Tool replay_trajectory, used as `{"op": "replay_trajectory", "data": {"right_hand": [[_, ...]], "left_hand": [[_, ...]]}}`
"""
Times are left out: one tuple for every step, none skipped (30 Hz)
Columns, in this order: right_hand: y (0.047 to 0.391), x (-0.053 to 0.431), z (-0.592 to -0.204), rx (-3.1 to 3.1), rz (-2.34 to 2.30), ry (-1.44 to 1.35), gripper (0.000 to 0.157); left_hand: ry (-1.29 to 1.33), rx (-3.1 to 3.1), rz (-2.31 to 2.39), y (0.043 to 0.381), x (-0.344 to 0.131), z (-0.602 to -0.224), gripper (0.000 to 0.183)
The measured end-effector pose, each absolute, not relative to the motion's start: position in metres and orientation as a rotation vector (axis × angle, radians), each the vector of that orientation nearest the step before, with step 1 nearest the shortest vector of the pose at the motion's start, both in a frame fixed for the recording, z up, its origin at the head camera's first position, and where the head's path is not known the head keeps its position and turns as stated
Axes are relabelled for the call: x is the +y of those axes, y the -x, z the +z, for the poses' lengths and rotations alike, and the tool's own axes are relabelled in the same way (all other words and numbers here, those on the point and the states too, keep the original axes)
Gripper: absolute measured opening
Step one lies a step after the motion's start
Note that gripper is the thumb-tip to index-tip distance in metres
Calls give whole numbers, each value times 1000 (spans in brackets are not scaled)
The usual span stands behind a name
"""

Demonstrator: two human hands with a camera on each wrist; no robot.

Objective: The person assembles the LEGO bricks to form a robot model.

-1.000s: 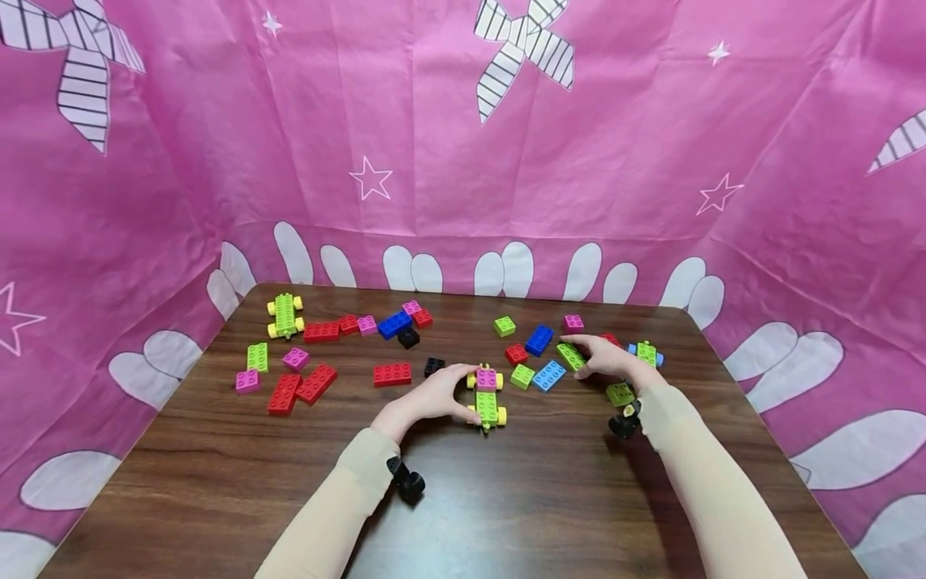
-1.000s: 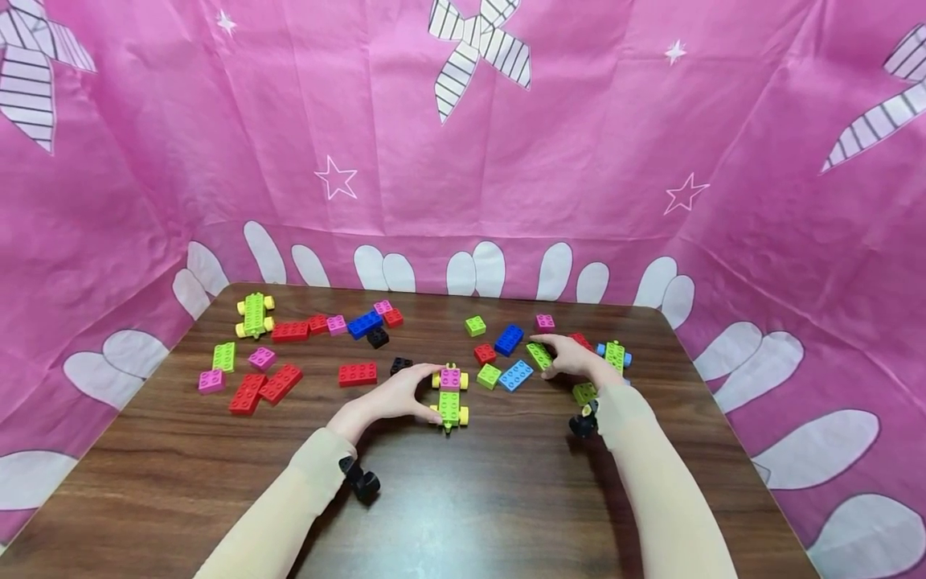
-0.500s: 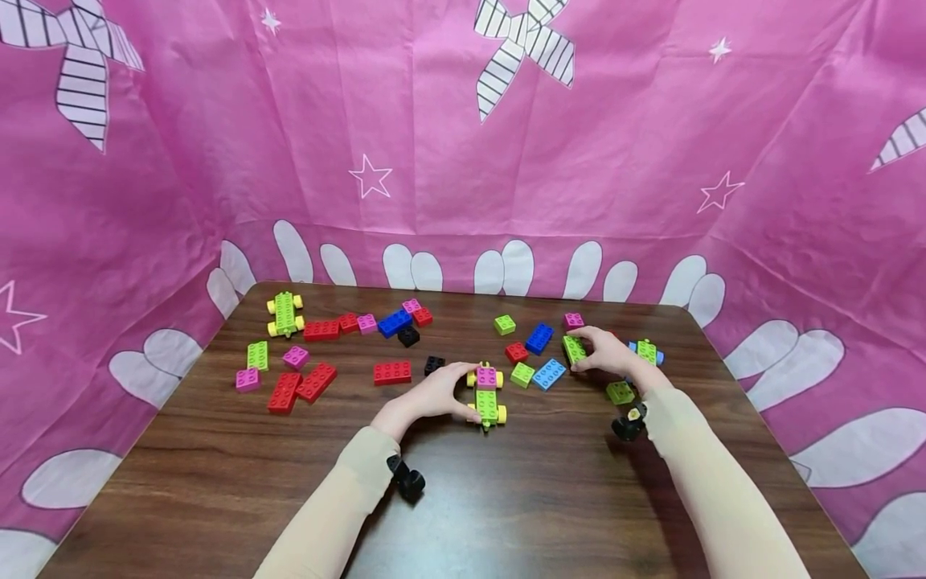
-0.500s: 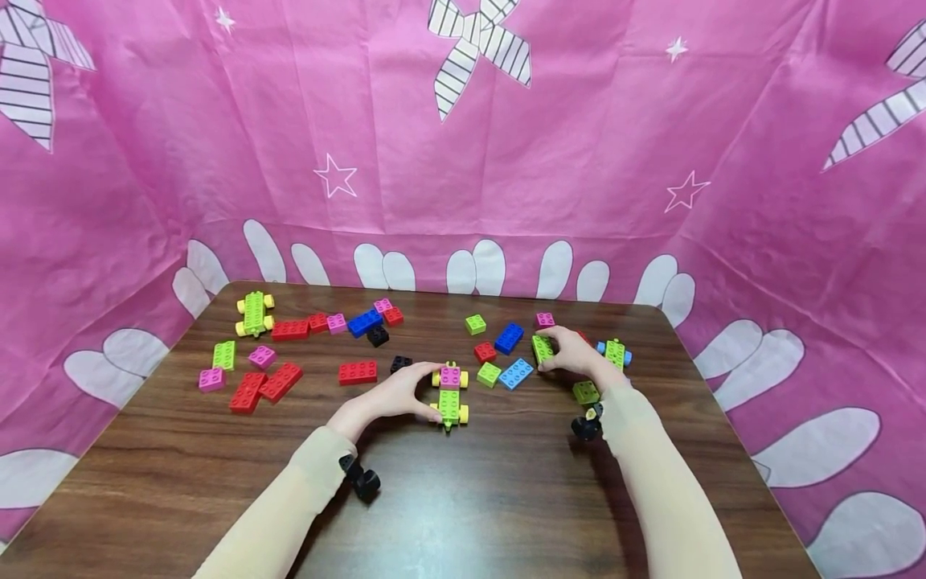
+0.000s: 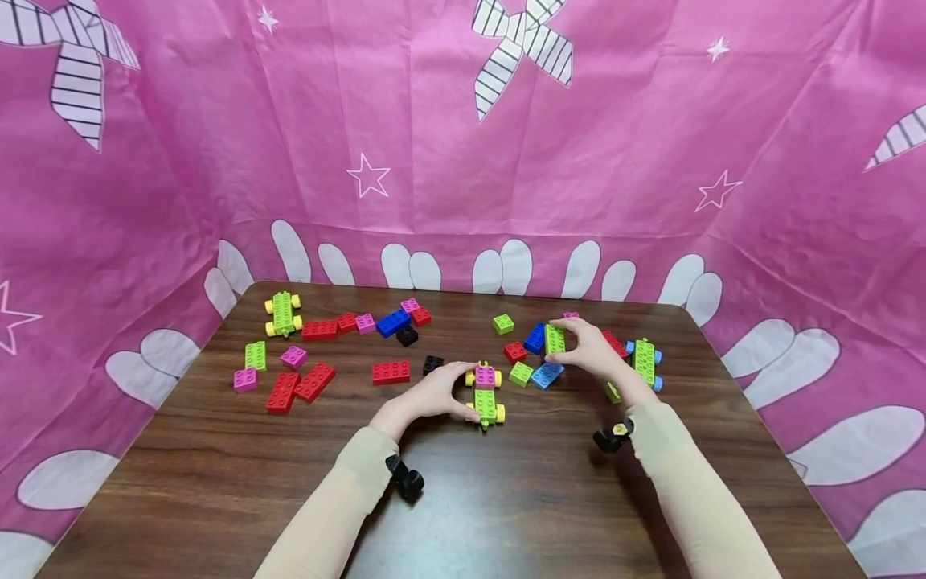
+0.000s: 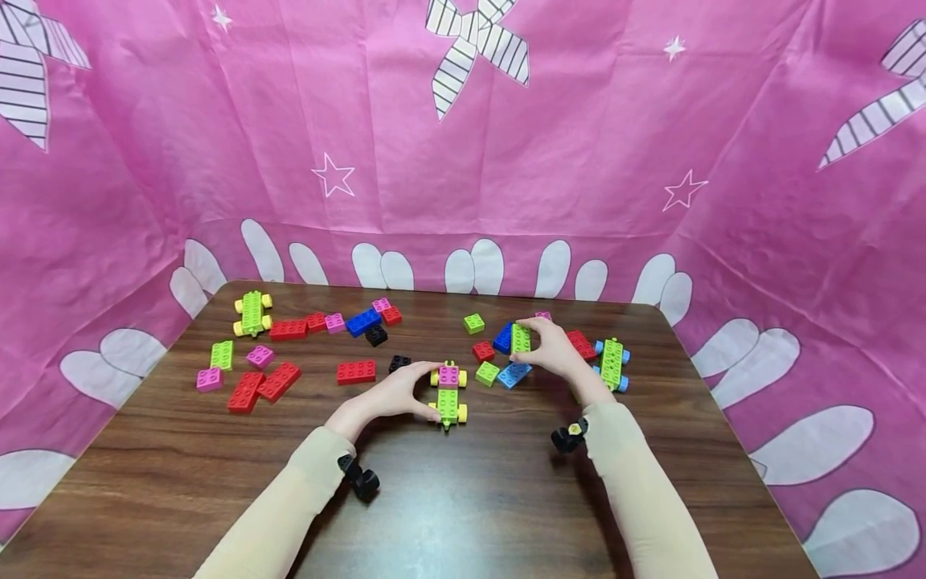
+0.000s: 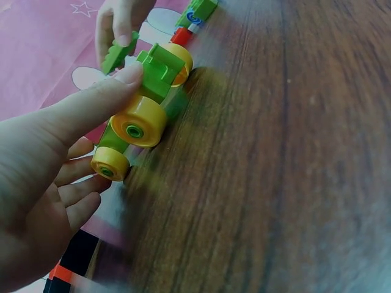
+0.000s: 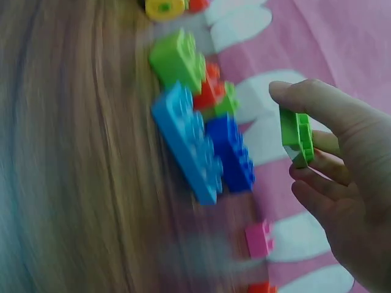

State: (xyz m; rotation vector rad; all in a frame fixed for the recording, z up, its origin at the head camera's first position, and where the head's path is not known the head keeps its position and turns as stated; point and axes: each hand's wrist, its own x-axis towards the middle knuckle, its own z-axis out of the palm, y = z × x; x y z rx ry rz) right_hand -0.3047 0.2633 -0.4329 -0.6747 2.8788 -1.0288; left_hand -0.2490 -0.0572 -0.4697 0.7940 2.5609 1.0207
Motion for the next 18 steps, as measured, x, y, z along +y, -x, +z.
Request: {"op": "replay_trajectory", "data": {"right_hand": [[303, 258, -433, 2885, -1041, 687, 70], [301, 254, -433, 2889, -1053, 698, 69], [299, 249, -434, 2895, -1066, 713, 69], [298, 244, -434, 2894, -1083, 728, 68], [296, 239, -434, 2896, -1093, 748, 68], [294, 234, -435, 2899, -1100, 770, 67], [292, 230, -436, 2900, -1111, 791, 66], [291, 225, -436, 2896, -1124, 809, 65], [289, 220, -437, 2895, -1134, 828, 65], [287, 216, -437, 2889, -1145, 845, 64], [285, 212, -437, 2886, -1155, 859, 64], [283, 208, -438, 2879, -1172, 870, 64], [281, 204, -438, 2864, -1195, 878, 64], [280, 199, -438, 2853, -1211, 885, 64], [278, 196, -438, 2841, -1229, 891, 65], [277, 192, -438, 2825, -1248, 889, 65], [275, 189, -438, 2823, -1247, 891, 65], [274, 186, -438, 2824, -1242, 891, 65]], "left_hand": [[-792, 2559, 1021, 249, -57, -470, 93], [-790, 2558, 1021, 249, -57, -469, 93], [-789, 2559, 1020, 249, -57, -469, 93], [-789, 2559, 1019, 249, -57, -469, 93], [-788, 2561, 1020, 249, -57, -469, 93], [-788, 2563, 1018, 249, -58, -470, 93], [-789, 2563, 1021, 249, -58, -470, 92], [-791, 2565, 1021, 249, -58, -470, 92], [-794, 2567, 1023, 249, -58, -470, 92], [-795, 2567, 1025, 249, -58, -470, 92], [-797, 2568, 1025, 249, -58, -470, 92], [-800, 2568, 1028, 249, -58, -470, 92], [-801, 2567, 1030, 249, -58, -470, 92], [-802, 2567, 1033, 249, -58, -470, 92], [-800, 2566, 1036, 249, -58, -470, 92], [-798, 2565, 1037, 249, -58, -470, 92], [-797, 2565, 1038, 249, -58, -470, 92], [-796, 2565, 1041, 249, -58, -470, 92]]}}
